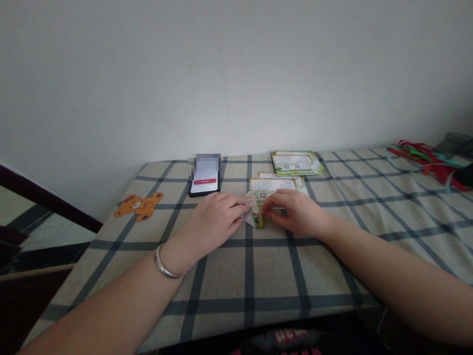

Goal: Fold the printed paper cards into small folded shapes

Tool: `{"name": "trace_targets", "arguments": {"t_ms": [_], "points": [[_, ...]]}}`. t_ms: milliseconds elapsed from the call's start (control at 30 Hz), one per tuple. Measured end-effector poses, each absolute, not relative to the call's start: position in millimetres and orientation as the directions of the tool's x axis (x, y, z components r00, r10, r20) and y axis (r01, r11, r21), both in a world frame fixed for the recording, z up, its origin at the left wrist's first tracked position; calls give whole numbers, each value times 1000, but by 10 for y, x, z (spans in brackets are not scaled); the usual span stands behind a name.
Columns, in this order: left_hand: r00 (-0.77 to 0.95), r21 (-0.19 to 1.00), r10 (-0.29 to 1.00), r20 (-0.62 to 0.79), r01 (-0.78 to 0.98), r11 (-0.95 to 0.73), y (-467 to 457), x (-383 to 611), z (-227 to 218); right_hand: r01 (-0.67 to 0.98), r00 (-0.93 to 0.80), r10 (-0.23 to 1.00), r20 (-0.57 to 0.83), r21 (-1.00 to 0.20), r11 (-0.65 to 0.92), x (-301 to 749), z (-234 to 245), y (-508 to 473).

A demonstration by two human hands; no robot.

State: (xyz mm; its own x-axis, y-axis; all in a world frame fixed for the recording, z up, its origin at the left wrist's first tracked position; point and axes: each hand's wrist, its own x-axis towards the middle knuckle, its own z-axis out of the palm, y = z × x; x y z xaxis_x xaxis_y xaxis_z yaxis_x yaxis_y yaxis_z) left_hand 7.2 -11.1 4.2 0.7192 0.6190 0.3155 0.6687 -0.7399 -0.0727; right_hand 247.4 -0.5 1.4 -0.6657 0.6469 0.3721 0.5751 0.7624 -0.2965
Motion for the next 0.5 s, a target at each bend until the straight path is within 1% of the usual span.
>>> {"name": "trace_targets", "arguments": {"t_ms": [100, 167, 267, 367, 500], "points": [[708, -38, 639, 302, 678, -734, -115, 91, 38, 539, -736, 589, 335, -237, 808, 2469, 30, -25], [706, -18, 646, 291, 679, -734, -115, 102, 35, 532, -753, 576, 316, -223, 817, 2468, 36, -30], [714, -1, 638, 290, 667, -745, -116, 105, 29, 556, -731, 602, 322, -230, 799, 2474, 34, -19], [725, 6, 617, 306, 647, -762, -122, 94, 13, 578, -696, 634, 338, -261, 773, 2490, 20, 10], [773, -6, 557, 303, 586, -810, -116, 80, -17, 621, -639, 671, 376, -261, 739, 2503, -6, 47]]}}
